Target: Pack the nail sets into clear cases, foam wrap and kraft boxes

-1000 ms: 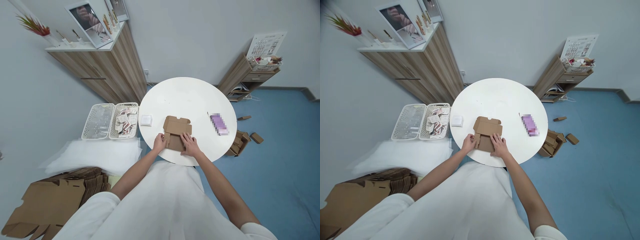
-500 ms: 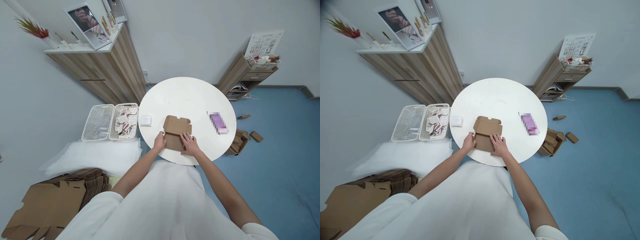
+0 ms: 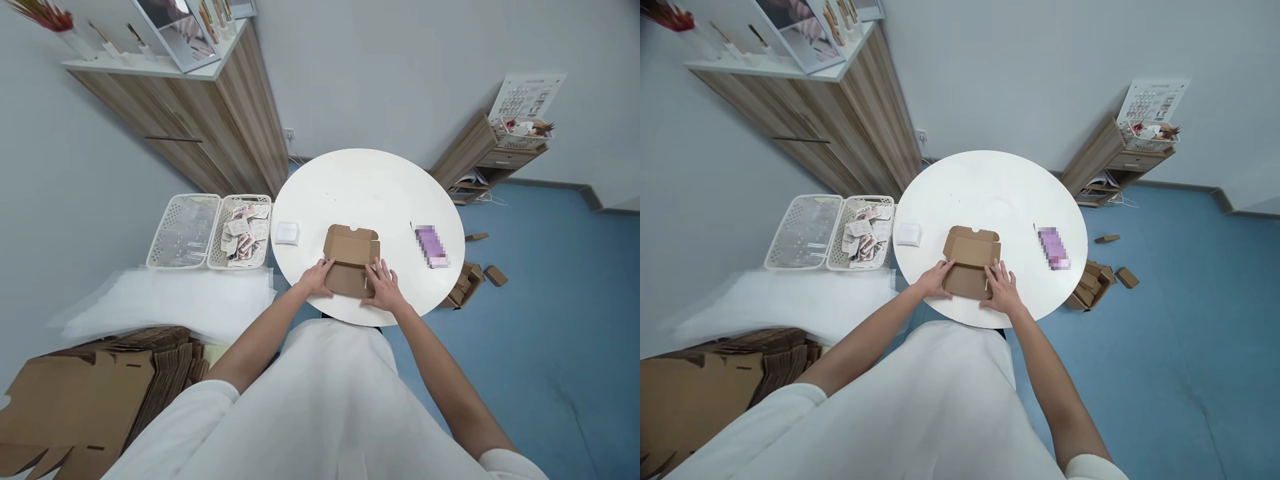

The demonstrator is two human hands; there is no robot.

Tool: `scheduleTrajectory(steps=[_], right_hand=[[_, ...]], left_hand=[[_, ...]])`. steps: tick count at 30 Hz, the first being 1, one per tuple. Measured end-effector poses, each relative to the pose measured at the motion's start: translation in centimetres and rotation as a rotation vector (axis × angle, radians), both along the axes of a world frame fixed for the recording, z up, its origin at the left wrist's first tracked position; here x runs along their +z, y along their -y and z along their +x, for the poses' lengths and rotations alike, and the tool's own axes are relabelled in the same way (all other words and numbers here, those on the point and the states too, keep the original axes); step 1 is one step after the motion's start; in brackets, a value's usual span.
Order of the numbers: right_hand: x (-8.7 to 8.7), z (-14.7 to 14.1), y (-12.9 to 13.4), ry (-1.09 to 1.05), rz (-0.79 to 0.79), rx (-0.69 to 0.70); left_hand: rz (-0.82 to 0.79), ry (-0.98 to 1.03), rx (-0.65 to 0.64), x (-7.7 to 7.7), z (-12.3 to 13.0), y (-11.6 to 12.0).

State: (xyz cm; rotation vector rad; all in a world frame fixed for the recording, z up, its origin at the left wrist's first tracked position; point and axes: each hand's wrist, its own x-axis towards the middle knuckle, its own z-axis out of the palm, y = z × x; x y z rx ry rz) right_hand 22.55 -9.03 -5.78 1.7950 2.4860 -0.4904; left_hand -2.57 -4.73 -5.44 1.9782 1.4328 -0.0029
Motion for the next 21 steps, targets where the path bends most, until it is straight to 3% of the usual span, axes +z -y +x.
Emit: scheduleTrajectory(steps=[5, 9, 15, 21], right_hand=[[-1.3, 2.4, 2.8, -0.409, -0.096, -0.531], [-2.5, 2.4, 3.7, -0.674, -0.221, -0.763], [-1.8, 0.7, 2.5, -0.711, -0.265, -0.828], [0.0, 0.6, 1.9, -0.675, -0.231, -0.667]], left_hand=[[0.033, 0.044, 0.013, -0.2, 0.2, 0.1], [0.007, 0.026, 0.027, -0.1, 0.7, 0.0], [0.050, 0.007, 0.010, -0.4, 1.3, 0.2], [0.063, 0.005, 0.038, -0.5, 1.6, 0.6]])
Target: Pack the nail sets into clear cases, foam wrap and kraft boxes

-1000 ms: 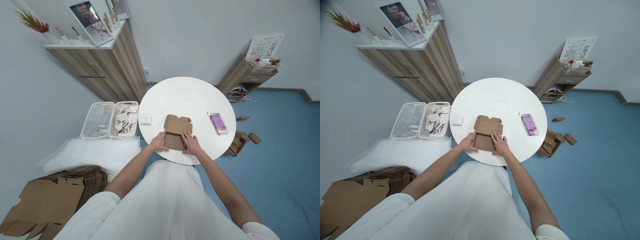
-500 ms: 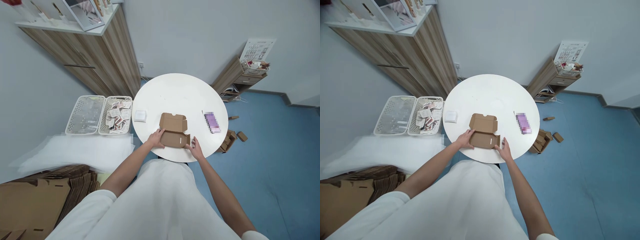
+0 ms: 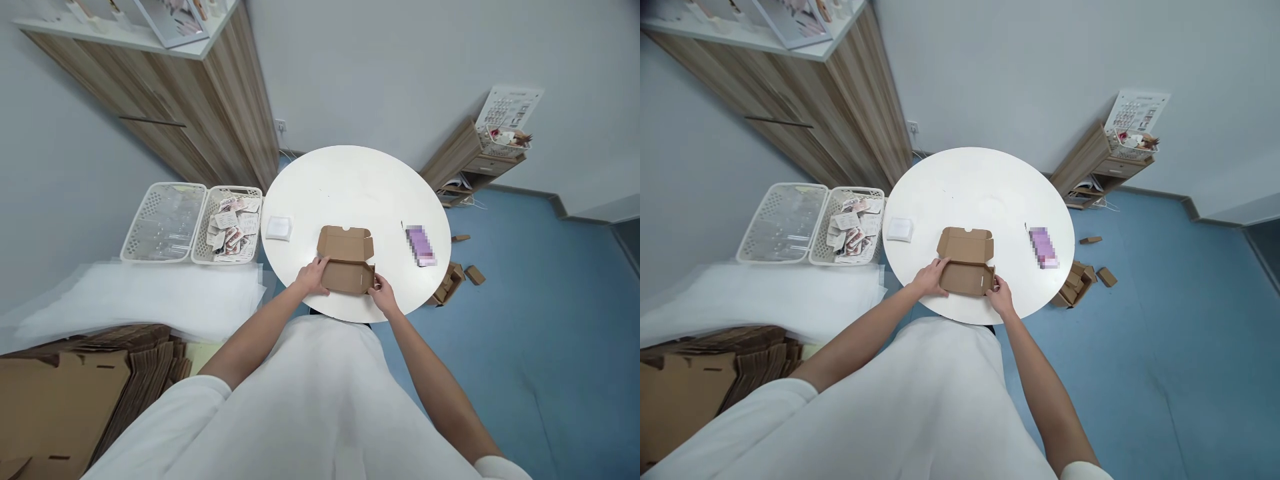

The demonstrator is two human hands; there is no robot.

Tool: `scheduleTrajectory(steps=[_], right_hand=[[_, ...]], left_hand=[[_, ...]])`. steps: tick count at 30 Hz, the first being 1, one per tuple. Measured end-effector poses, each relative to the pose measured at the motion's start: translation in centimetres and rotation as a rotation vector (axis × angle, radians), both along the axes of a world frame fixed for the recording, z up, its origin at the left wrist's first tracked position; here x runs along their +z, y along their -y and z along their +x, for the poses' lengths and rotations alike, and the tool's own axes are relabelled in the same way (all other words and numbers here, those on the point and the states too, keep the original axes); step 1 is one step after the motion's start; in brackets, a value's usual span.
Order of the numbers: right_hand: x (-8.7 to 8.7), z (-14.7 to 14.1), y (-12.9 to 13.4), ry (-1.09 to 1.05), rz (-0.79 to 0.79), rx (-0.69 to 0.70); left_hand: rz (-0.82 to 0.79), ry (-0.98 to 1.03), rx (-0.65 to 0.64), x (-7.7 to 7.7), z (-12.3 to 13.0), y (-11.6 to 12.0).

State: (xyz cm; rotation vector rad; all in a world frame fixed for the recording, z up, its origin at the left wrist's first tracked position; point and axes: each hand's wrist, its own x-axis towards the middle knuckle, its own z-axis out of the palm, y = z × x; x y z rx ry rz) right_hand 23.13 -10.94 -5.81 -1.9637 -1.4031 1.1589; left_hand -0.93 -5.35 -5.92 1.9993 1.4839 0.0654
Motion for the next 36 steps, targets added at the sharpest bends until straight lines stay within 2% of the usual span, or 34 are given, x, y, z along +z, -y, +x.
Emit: scheduleTrajectory(steps=[6, 12, 16, 20, 24, 27, 32, 36], right_hand=[[0.5, -1.4, -0.1, 0.145, 0.032, 0.116], [-0.2, -1.5, -0.7, 0.119, -0.063, -0.071], [-1.1, -1.0, -1.2, 0.241, -0.130, -0.069], [-1.9, -0.9, -1.1, 0.310, -0.113, -0.074], [-2.2, -0.5, -0.8, 0.347, -0.092, -0.091], [-2.3, -0.2, -0.7, 0.385, -0.084, -0.089], [-2.0, 0.3, -0.9, 0.448, -0.092, -0.096], [-1.3, 0.8, -1.0, 0.420, -0.118, -0.070]], left_hand=[[-0.015, -0.027, 0.010, 0.3, 0.8, 0.4], [-0.048, -0.058, 0.004, 0.4, 1.2, 0.6], [-0.078, -0.045, -0.014, 0.2, 1.4, 1.0], [-0.085, 0.126, 0.025, -0.2, 1.3, 2.1], [-0.088, 0.380, 0.129, -1.4, 0.8, 3.8], [-0.119, 0.500, 0.199, -2.2, 0.9, 4.9], [-0.137, 0.590, 0.206, -2.6, 2.2, 5.7], [-0.138, 0.568, 0.279, -2.7, 3.5, 5.9]])
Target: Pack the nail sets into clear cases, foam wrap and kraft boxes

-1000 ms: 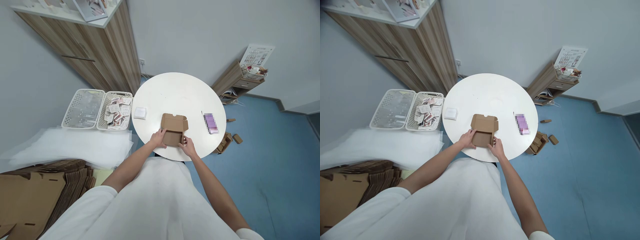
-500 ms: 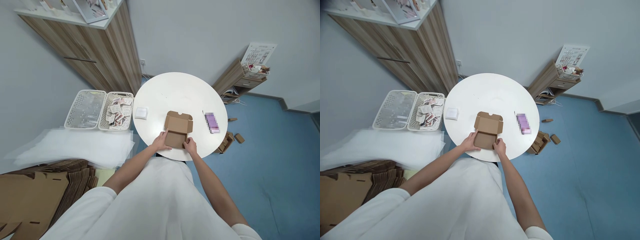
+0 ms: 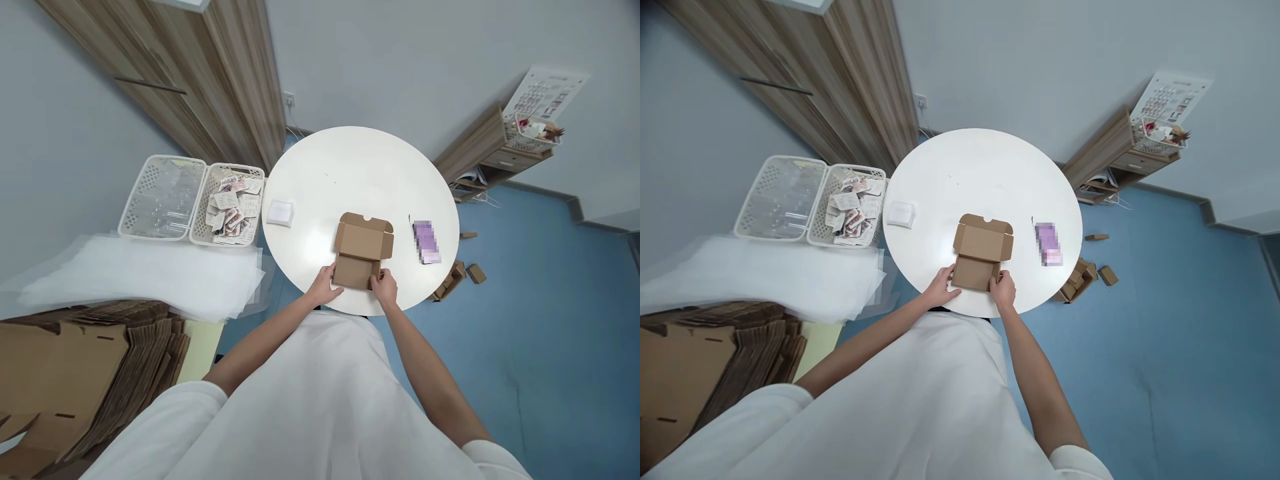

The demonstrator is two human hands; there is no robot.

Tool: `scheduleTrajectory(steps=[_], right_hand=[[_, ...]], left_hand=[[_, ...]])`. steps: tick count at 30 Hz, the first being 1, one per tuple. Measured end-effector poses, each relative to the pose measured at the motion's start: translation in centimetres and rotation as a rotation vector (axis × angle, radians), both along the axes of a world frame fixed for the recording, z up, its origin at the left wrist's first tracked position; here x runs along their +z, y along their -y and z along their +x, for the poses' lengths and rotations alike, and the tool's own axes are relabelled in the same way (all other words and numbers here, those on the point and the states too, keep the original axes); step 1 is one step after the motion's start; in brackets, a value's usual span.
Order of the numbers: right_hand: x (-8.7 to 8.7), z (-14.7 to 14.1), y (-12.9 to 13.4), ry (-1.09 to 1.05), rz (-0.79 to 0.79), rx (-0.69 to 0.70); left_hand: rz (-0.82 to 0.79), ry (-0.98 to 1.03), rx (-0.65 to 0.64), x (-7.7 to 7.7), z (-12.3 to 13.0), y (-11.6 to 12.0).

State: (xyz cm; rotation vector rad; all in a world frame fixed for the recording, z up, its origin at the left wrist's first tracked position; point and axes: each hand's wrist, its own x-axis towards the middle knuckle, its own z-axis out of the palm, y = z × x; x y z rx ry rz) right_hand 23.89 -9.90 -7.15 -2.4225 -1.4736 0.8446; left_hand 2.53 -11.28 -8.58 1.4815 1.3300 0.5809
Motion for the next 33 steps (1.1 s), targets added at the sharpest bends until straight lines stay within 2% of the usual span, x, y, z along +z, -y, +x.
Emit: scheduleTrajectory(steps=[8, 14, 19, 28, 33], right_hand=[[0.1, 1.8, -0.2, -0.017, 0.036, 0.174], [-0.8, 4.0, -1.2, -0.046, 0.175, 0.174], [-1.3, 5.5, -1.8, -0.157, 0.281, 0.204], [-1.0, 6.6, -4.1, -0.205, 0.276, 0.231], [-1.1, 6.8, -5.0, -0.270, 0.258, 0.234]], left_hand=[[0.001, -0.058, 0.061, -0.1, 2.1, 0.0], [-0.082, -0.032, 0.146, 0.2, 4.9, -0.1], [-0.049, -0.011, 0.237, 0.3, 6.9, -0.4], [-0.056, -0.005, 0.277, 1.2, 8.4, -3.8], [-0.087, -0.009, 0.338, 1.1, 8.6, -4.8]])
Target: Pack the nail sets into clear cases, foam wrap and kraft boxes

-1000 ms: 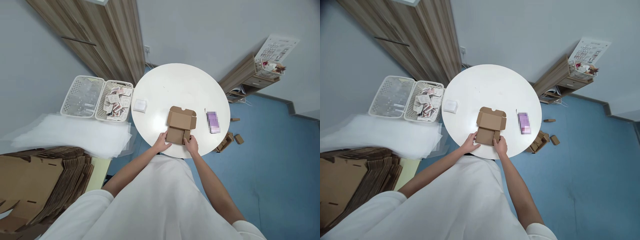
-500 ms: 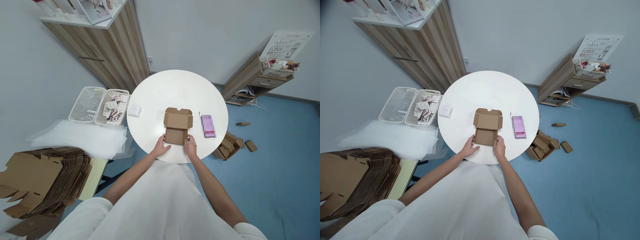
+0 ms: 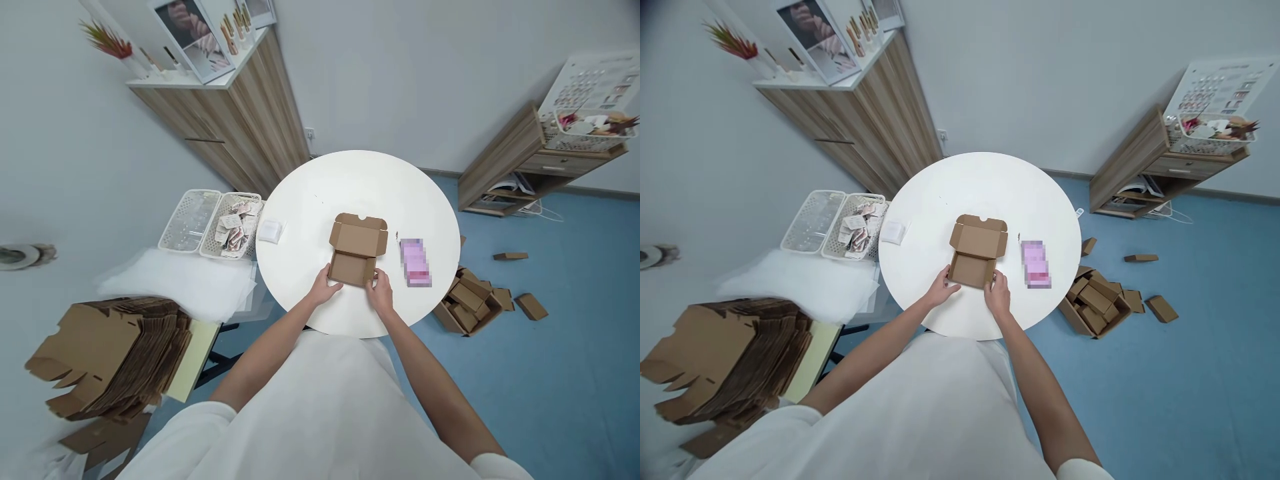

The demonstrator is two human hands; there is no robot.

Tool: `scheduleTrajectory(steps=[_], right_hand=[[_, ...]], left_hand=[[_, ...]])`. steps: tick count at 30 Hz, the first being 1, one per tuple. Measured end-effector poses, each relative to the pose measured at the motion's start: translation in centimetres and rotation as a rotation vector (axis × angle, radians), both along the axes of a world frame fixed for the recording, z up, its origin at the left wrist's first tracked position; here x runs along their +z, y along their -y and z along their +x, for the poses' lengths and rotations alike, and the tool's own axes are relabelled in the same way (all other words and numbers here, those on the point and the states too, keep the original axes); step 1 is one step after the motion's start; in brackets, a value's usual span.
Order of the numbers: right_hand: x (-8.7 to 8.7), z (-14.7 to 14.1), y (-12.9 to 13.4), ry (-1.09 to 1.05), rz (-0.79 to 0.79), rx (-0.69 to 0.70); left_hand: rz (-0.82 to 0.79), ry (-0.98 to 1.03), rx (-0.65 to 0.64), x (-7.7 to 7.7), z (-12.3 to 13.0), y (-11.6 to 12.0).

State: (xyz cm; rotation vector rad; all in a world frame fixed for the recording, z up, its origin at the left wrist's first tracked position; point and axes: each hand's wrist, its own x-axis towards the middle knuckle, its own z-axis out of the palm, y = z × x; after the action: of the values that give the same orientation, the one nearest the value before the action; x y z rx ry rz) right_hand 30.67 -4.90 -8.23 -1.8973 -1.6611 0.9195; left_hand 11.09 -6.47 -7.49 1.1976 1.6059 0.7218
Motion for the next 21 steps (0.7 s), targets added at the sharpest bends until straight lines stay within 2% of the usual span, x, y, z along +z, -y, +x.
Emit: scheduleTrajectory(steps=[12, 17, 19, 21], right_hand=[[0.0, -0.5, 0.1, 0.012, 0.003, -0.037], [1.3, -0.8, 0.4, 0.098, 0.066, -0.136], [2.2, -1.6, 0.6, 0.108, 0.125, -0.171], [3.3, -3.1, 0.5, 0.086, 0.176, -0.140]], left_hand=[[-0.070, -0.043, -0.030, -0.2, -1.3, 0.5], [-0.060, 0.001, -0.047, 0.3, -2.2, 0.5], [-0.035, 0.009, -0.034, 0.6, -3.4, 0.4], [0.009, -0.020, 0.024, 0.9, -5.3, -0.1]])
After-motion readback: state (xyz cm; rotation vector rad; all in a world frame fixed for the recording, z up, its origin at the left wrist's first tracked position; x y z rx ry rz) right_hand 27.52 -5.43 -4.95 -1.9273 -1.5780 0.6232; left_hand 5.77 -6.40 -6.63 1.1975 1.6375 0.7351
